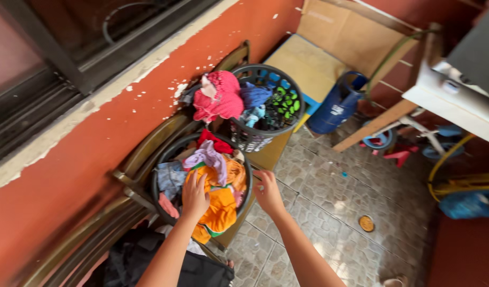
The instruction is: The person takes clothes from a laundry basket, places each item on a hanger, and hangs them on a clothes rack. Items include a yellow-green shirt, a pink dress, a red t-shirt, denim shorts, and a gray shirt.
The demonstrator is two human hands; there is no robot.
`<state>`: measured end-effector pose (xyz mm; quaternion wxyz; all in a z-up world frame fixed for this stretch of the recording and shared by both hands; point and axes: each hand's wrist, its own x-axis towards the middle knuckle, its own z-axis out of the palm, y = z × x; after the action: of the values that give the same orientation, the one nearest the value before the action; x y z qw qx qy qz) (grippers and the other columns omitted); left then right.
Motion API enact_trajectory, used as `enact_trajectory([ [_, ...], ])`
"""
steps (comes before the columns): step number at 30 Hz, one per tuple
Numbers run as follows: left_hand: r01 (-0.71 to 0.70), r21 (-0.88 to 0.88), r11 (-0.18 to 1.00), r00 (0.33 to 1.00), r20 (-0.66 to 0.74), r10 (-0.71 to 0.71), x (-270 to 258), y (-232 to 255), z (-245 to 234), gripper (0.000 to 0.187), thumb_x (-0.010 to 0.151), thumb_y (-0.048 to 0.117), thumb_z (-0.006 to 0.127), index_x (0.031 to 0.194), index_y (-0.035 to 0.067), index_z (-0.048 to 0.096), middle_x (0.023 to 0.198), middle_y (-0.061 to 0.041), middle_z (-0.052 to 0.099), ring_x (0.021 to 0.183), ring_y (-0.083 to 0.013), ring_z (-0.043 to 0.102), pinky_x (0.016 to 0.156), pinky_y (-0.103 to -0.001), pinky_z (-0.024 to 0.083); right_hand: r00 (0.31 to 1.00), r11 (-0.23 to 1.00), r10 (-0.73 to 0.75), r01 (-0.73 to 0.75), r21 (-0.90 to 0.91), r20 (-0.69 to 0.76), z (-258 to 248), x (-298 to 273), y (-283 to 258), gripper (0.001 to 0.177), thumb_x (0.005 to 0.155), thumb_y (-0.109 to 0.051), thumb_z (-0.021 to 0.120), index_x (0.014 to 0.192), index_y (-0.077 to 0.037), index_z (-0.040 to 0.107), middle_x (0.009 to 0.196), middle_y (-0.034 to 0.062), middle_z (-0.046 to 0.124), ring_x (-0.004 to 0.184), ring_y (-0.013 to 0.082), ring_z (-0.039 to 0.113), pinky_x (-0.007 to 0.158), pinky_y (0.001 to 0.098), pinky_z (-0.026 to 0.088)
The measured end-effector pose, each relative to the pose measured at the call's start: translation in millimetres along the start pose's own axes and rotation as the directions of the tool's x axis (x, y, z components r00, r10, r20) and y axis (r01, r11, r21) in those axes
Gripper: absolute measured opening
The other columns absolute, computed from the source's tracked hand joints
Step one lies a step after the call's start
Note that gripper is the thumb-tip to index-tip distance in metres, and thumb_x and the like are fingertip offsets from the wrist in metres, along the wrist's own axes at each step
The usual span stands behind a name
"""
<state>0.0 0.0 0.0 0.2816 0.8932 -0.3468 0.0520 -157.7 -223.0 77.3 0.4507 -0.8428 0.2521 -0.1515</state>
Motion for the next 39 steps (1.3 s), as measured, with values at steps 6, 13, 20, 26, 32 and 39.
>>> enact_trajectory([
  [6, 0.134, -0.190, 0.973, 0.986, 0.121, -0.112, -21.0, -60.7, 42.4, 0.072, 0.074, 0.007, 0.074, 0.141, 0.005, 0.048, 0.149, -0.022, 0.046, 0.134, -0.0427, 0.049, 0.106, -0.047, 0.046, 0.973, 0.989, -0.144, 0.148, -0.006, 0.179, 63.5, 12.6, 18.1, 0.060, 0.081, 0.000, 0.071, 0.138, -0.013, 0.055, 0.147, 0.0168, 0.050, 0.132, 0.0392, 0.055, 0.095, 0.0415, 0.058],
  [13, 0.293, -0.230, 0.928, 0.935, 0.271, -0.228, -37.7, -76.2, 79.7, 0.070, 0.076, 0.005, 0.074, 0.141, 0.017, 0.051, 0.151, -0.025, 0.041, 0.133, -0.0438, 0.047, 0.101, -0.045, 0.048, 0.938, 0.953, -0.074, 0.166, -0.252, 0.337, 116.7, 45.5, 30.9, 0.075, 0.078, -0.010, 0.079, 0.146, -0.022, 0.049, 0.159, 0.0294, 0.026, 0.143, 0.0484, 0.034, 0.112, 0.0478, 0.039],
  [20, 0.286, -0.327, 0.901, 0.953, 0.200, -0.229, -43.3, -72.9, 85.2, 0.055, 0.076, 0.003, 0.072, 0.129, 0.015, 0.060, 0.120, -0.019, 0.056, 0.116, -0.0410, 0.057, 0.094, -0.045, 0.051, 0.952, 0.954, 0.109, -0.020, -0.298, 0.287, 138.7, 83.5, 38.9, 0.083, 0.082, -0.027, 0.079, 0.152, -0.021, 0.036, 0.145, 0.0305, 0.042, 0.125, 0.0479, 0.052, 0.101, 0.0515, 0.046],
  [26, 0.294, -0.328, 0.898, 0.953, 0.176, -0.248, -47.4, -76.5, 87.6, 0.034, 0.077, 0.002, 0.070, 0.110, 0.007, 0.065, 0.109, -0.016, 0.063, 0.105, -0.0392, 0.062, 0.087, -0.044, 0.052, 0.955, 0.936, 0.073, 0.034, -0.349, 0.288, 146.9, 83.8, 81.9, 0.039, 0.079, -0.018, 0.074, 0.116, -0.012, 0.065, 0.096, 0.0173, 0.073, 0.094, 0.0391, 0.071, 0.083, 0.0476, 0.056],
  [32, 0.149, -0.417, 0.897, 0.951, -0.187, -0.245, -19.7, -72.6, 59.5, 0.019, 0.080, -0.003, 0.067, 0.097, 0.006, 0.069, 0.100, -0.011, 0.069, 0.100, -0.0357, 0.066, 0.088, -0.043, 0.052, 0.996, 0.986, 0.051, -0.062, 0.156, 0.073, 92.9, 123.1, 45.1, 0.020, 0.080, 0.000, 0.071, 0.099, -0.003, 0.073, 0.082, 0.0086, 0.072, 0.074, 0.0194, 0.068, 0.067, 0.0329, 0.056],
  [39, 0.117, -0.890, 0.441, 0.867, -0.125, -0.483, 54.5, -27.1, -27.0, 0.013, 0.095, -0.004, 0.059, 0.105, 0.002, 0.066, 0.108, -0.005, 0.064, 0.103, -0.0117, 0.068, 0.089, -0.023, 0.051, 0.979, 0.844, -0.116, 0.185, 0.504, -0.166, -14.5, 184.7, -60.3, 0.010, 0.090, 0.003, 0.065, 0.099, -0.002, 0.063, 0.088, 0.0001, 0.063, 0.080, 0.0098, 0.061, 0.072, 0.0255, 0.051],
])
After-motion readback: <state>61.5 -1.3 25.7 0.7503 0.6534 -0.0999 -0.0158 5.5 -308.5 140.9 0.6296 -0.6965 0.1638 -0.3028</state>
